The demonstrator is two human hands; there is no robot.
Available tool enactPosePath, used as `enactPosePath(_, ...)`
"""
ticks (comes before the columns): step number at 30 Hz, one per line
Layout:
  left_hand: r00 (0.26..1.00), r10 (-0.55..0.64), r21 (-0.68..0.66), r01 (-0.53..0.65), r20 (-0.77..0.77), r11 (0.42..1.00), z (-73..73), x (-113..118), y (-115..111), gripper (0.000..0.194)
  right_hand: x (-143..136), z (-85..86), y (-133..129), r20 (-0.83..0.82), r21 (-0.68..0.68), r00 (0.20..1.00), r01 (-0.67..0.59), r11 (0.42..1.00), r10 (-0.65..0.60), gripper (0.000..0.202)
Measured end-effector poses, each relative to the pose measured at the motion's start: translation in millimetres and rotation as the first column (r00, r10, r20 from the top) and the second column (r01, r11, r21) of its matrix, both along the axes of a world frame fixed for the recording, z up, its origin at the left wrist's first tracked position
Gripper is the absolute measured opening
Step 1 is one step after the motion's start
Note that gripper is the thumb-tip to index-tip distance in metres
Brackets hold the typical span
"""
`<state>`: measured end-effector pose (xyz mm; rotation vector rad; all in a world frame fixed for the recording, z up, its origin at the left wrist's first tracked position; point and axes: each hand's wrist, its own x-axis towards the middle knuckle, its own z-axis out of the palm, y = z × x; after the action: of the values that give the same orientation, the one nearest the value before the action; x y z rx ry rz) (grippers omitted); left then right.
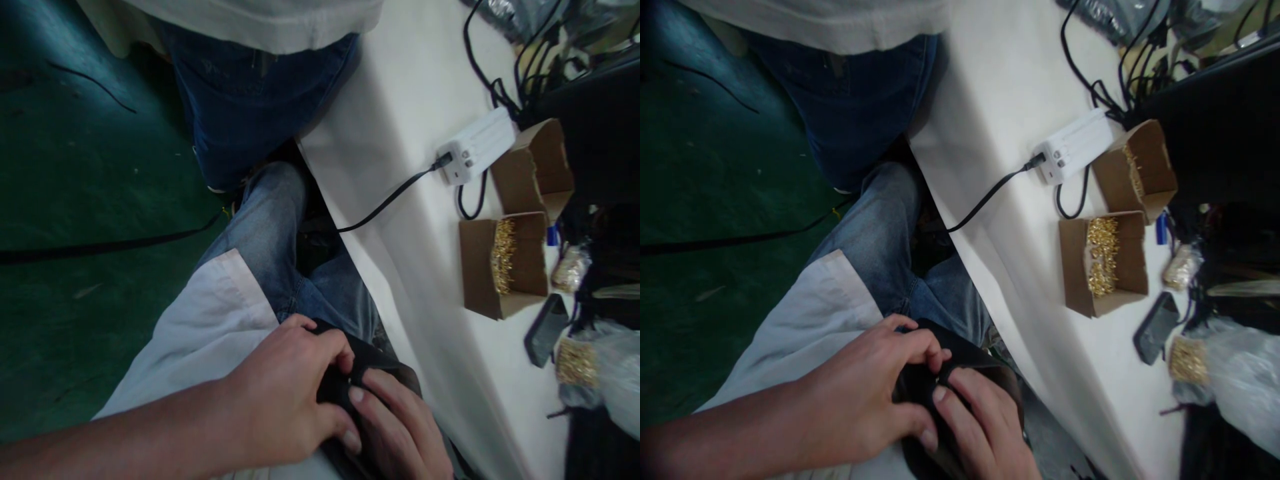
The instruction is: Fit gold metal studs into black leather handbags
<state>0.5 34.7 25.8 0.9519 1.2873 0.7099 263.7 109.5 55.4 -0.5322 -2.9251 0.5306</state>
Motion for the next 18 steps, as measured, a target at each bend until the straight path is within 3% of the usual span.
enactPosePath(4, 1.000, 0.018, -0.046, -0.017, 0.023, 0.999, -0.5, -5, 2, 0.051, 0, 0.1, -3, -0.001, 0.010, 1.000, 0.024, 1.000, -0.024, 0.028)
enactPosePath(7, 0.986, 0.067, -0.046, -0.061, 0.152, 0.997, -4.5, -13, 7, 0.026, -3, -2.6, -3, -0.010, 0.018, 0.998, 0.056, 0.998, -0.056, 0.029)
enactPosePath(9, 0.979, 0.054, 0.036, -0.062, 0.199, 0.997, -9.0, -18, 13, 0.017, -8, -5.5, -1, -0.048, 0.002, 0.998, 0.052, 0.999, -0.052, 0.029)
enactPosePath(13, 0.984, -0.108, 0.282, 0.064, 0.144, 0.957, -20.3, -19, 22, 0.034, -15, -10.2, 4, -0.124, -0.023, 0.991, 0.043, 0.999, -0.045, 0.026)
enactPosePath(18, 0.975, -0.133, 0.366, 0.060, 0.176, 0.929, -32.6, -16, 25, 0.028, -6, -12.4, -1, -0.067, 0.053, 0.996, 0.068, 0.996, -0.064, 0.025)
